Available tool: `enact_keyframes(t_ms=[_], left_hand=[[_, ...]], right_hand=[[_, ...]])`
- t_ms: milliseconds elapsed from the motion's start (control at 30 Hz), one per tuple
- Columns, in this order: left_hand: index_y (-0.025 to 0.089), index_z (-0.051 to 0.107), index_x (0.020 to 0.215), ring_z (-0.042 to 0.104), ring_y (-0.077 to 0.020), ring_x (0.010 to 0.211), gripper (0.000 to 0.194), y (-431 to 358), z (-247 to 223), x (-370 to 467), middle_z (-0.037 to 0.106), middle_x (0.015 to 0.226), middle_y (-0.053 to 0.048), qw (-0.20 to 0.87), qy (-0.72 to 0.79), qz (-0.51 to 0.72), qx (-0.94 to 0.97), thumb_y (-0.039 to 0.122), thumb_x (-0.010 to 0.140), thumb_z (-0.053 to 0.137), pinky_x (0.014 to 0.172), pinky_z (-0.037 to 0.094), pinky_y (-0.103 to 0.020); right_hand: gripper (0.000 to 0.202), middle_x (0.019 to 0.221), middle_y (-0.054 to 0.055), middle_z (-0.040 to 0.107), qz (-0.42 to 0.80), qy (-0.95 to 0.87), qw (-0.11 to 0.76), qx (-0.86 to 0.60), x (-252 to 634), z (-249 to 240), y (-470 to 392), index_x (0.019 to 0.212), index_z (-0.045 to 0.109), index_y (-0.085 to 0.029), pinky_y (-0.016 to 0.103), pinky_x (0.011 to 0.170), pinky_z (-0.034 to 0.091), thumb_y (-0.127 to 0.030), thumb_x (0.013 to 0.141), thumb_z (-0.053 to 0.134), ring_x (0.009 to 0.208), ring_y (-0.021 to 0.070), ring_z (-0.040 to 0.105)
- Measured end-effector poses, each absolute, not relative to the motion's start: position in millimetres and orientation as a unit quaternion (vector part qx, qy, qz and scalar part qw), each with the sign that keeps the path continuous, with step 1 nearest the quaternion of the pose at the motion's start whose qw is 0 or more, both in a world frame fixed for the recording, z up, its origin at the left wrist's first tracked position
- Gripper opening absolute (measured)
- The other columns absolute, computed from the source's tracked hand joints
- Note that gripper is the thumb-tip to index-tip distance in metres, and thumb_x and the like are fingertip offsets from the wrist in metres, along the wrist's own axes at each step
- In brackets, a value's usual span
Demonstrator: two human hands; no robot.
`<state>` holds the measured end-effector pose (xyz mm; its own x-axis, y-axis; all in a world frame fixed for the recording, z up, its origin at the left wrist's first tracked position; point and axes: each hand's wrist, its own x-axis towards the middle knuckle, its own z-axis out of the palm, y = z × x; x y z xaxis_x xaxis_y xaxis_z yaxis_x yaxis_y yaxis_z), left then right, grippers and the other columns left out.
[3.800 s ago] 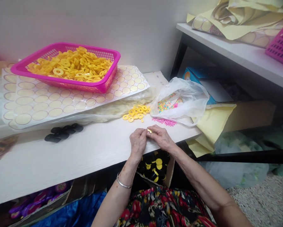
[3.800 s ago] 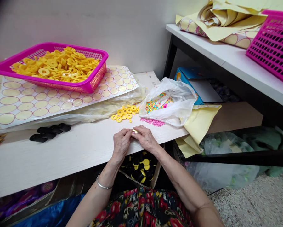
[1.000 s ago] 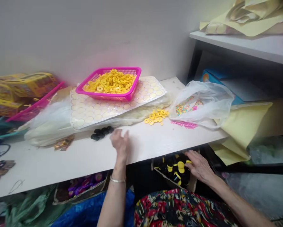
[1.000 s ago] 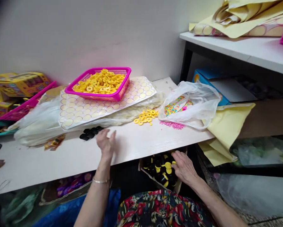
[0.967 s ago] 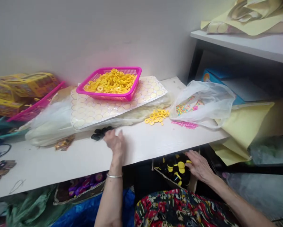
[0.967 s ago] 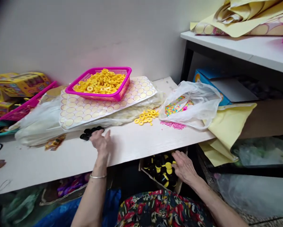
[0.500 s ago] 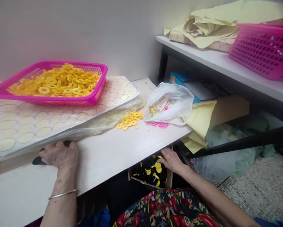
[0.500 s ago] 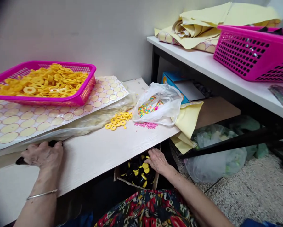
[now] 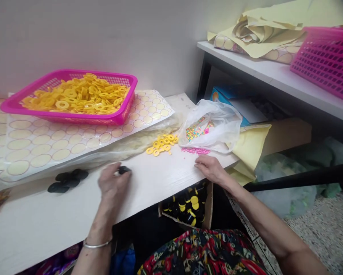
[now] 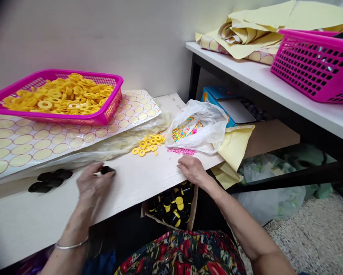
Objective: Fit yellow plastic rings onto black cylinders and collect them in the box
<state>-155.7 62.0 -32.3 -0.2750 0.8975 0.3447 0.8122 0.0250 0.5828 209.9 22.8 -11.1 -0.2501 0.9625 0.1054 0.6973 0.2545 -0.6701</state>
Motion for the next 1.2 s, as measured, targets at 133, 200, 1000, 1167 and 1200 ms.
enact_keyframes(t_ms=[133,200,1000,1167,1200], left_hand=[[0.018,0.063,0.097,0.057,-0.0166,0.074,0.039,42.7,-37.8,-78.7,0.063,0.089,-0.003,0.220,0.641,0.368,0.637,0.028,0.059,0.062,0.067,0.047,-0.029],[0.019,0.063,0.097,0.057,-0.0161,0.077,0.038,37.1,-40.7,-47.6,0.062,0.088,-0.002,0.275,0.606,0.384,0.640,0.023,0.059,0.063,0.068,0.047,-0.028],[0.019,0.061,0.098,0.057,-0.0173,0.084,0.047,30.2,-62.2,-10.7,0.061,0.094,-0.003,0.328,0.559,0.398,0.649,0.019,0.054,0.077,0.076,0.047,-0.031],[0.020,0.064,0.085,0.056,-0.0170,0.082,0.026,30.7,-58.1,-10.0,0.062,0.086,-0.002,0.324,0.545,0.390,0.668,0.021,0.061,0.073,0.076,0.046,-0.031],[0.021,0.064,0.083,0.056,-0.0170,0.082,0.024,30.9,-56.8,-9.6,0.063,0.085,-0.002,0.323,0.546,0.384,0.671,0.021,0.061,0.073,0.076,0.045,-0.031]], right_hand=[[0.018,0.094,0.007,0.056,0.165,-0.778,0.147,-0.589,176.3,-18.8,71.9,0.083,0.059,-0.017,0.026,0.066,0.037,-0.013,0.084,0.041,0.083,0.0170,0.052],[0.023,0.098,0.009,0.055,0.125,-0.784,0.080,-0.603,162.4,-20.5,87.8,0.088,0.059,-0.017,0.027,0.063,0.036,-0.011,0.084,0.037,0.084,0.0186,0.051],[0.023,0.090,0.007,0.054,0.120,-0.816,0.106,-0.555,160.2,-21.5,74.9,0.083,0.057,-0.015,0.025,0.062,0.031,-0.012,0.088,0.034,0.077,0.0154,0.049],[0.019,0.086,0.005,0.060,0.219,-0.775,0.054,-0.591,160.9,-19.3,39.2,0.082,0.060,-0.017,0.025,0.063,0.034,-0.017,0.085,0.041,0.074,0.0150,0.054],[0.018,0.085,0.005,0.061,0.235,-0.762,0.052,-0.601,160.8,-19.0,36.1,0.080,0.061,-0.017,0.025,0.064,0.035,-0.018,0.083,0.043,0.075,0.0154,0.055]])
